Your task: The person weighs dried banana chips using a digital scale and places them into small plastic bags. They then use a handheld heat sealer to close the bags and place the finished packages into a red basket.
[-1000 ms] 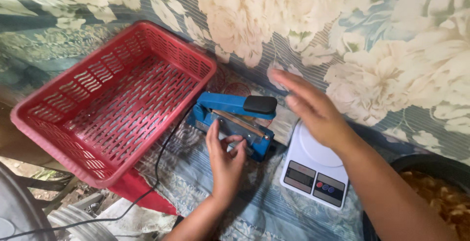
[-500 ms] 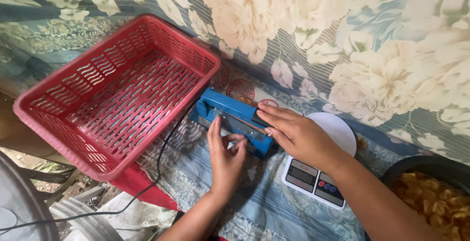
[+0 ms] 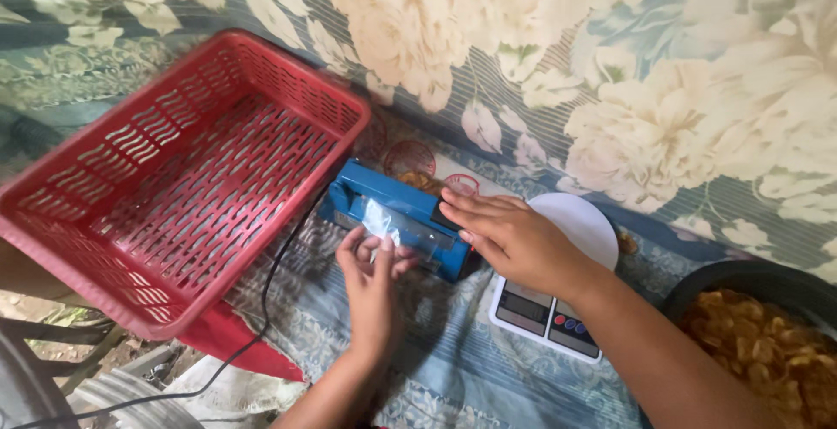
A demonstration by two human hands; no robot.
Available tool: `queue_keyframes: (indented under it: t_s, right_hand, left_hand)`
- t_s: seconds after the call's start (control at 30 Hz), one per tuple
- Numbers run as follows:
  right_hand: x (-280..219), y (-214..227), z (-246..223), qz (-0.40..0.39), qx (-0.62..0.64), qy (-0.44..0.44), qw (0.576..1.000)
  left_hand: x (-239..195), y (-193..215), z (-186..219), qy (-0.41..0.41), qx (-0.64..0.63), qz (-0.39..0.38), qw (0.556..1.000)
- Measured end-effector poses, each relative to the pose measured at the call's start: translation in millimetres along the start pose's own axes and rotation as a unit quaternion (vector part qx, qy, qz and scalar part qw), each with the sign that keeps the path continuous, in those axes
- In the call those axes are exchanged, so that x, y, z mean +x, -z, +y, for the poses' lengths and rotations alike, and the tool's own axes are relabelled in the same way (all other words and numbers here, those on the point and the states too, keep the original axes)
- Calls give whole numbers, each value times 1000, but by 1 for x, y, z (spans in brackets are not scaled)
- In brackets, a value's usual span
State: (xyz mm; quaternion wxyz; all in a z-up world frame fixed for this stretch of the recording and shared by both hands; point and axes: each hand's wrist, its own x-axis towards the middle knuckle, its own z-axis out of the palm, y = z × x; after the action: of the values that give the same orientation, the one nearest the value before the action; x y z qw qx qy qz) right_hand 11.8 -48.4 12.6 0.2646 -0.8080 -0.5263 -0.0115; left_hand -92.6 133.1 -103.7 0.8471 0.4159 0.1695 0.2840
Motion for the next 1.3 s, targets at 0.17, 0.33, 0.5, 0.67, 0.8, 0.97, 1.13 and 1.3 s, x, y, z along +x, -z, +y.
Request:
queue_keyframes:
  t_s: [0.17, 0.33, 0.5, 0.67, 0.8, 0.97, 1.13, 1.3]
  right_hand:
    - [0, 0, 2, -26, -10, -9, 1000]
    - [-1, 0, -1, -30, 6, -29, 999]
    - [-1, 1, -1, -31, 18, -41, 999]
    - [-1, 1, 0, -22, -1, -15, 1000]
    - [-3, 0, -1, -13, -3, -15, 1000]
    - [-3, 0, -1, -9, -17, -13, 1000]
    - [-3, -2, 0, -16, -27, -19, 999]
    - [-2, 0, -2, -23, -16, -29, 999]
  left_hand:
    - [16, 11, 8, 130, -1, -52, 990]
    - [10, 5, 27, 101, 24, 35, 994]
    - [-8, 1, 23, -2, 37, -1, 999]
    - [-11, 0, 17, 17, 21, -67, 997]
    - [-3, -6, 20, 14, 58, -69, 996]
    - [2, -4, 25, 23, 88, -80, 993]
    - [7, 2, 26, 28, 126, -95, 987]
    - [2, -3, 28, -11, 156, -108, 982]
